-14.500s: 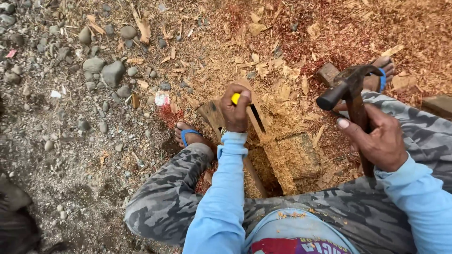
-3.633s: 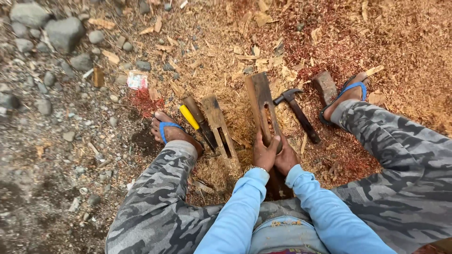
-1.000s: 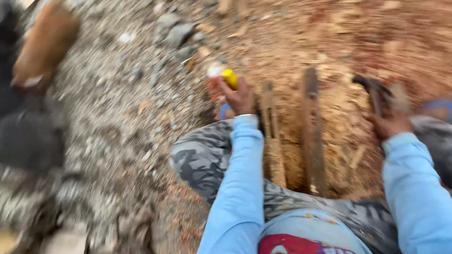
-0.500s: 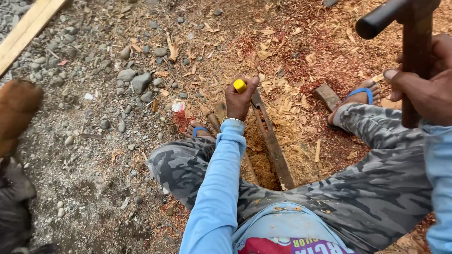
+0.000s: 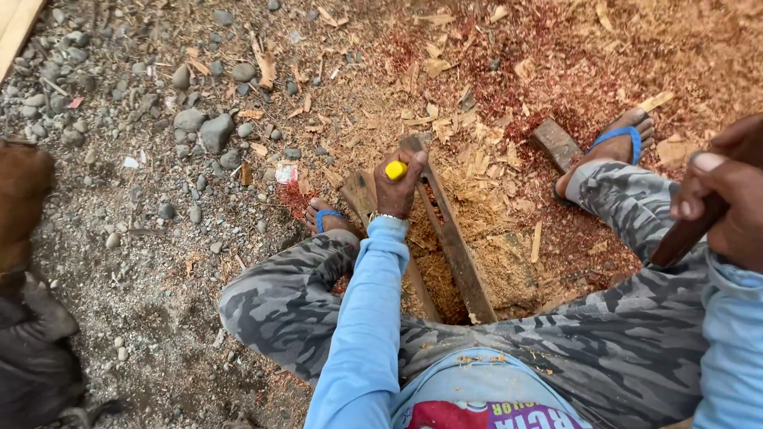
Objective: Use a hammer and chisel to carve a mortise into a wooden beam.
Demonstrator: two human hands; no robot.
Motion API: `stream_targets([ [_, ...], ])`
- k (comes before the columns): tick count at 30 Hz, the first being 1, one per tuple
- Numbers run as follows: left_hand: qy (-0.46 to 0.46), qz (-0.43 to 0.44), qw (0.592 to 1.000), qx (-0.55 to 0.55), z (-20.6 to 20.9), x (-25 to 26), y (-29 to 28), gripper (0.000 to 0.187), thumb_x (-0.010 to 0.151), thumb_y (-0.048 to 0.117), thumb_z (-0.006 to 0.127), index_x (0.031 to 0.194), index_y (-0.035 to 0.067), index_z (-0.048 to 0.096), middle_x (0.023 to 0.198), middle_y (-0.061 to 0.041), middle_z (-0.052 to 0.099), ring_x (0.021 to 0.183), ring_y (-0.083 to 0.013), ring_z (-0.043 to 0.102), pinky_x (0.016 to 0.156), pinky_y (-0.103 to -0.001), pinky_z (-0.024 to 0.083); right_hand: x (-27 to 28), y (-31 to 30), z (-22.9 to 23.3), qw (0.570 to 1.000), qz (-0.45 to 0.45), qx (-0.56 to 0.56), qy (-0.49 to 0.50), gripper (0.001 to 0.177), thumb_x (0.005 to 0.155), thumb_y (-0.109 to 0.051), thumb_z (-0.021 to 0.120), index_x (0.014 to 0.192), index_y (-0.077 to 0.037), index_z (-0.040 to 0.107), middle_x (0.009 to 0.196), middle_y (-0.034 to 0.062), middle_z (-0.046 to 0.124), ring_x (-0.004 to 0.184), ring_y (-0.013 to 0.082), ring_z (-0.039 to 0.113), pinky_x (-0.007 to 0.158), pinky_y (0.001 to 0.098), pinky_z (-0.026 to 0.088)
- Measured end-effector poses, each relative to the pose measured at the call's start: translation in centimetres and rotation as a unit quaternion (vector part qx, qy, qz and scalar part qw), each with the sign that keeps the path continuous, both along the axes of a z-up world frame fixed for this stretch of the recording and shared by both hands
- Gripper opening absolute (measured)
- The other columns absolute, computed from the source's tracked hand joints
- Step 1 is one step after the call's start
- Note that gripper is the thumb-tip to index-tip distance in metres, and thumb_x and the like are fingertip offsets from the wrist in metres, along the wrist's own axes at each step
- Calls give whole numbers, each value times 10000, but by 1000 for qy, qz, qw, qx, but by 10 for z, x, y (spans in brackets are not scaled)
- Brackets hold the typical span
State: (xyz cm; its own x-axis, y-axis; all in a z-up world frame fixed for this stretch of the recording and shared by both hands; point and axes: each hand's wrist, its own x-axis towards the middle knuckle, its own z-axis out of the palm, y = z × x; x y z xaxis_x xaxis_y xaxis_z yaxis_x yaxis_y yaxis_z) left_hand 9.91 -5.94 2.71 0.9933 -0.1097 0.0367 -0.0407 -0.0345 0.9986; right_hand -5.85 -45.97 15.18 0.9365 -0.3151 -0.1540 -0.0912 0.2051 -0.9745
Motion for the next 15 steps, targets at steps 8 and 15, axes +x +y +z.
stream_targets([
  [8, 132, 54, 990, 20, -16, 64, -21, 305, 951, 347, 754, 784, 127, 626, 663, 16, 636, 548, -100, 595, 542, -278, 543, -11, -30, -33, 995, -44, 86, 32, 154, 1129, -49, 502, 1249, -100, 421, 740, 31, 450, 518, 137, 482, 554, 341, 476],
  [15, 241, 139, 960, 45, -39, 122, -35, 413, 894, 436, 800, 858, 61, 630, 620, 2, 558, 458, -100, 532, 424, -282, 484, -6, 7, 4, 995, -56, 75, 19, 108, 1138, -44, 506, 1227, -73, 451, 728, 33, 432, 524, 138, 479, 534, 333, 466],
])
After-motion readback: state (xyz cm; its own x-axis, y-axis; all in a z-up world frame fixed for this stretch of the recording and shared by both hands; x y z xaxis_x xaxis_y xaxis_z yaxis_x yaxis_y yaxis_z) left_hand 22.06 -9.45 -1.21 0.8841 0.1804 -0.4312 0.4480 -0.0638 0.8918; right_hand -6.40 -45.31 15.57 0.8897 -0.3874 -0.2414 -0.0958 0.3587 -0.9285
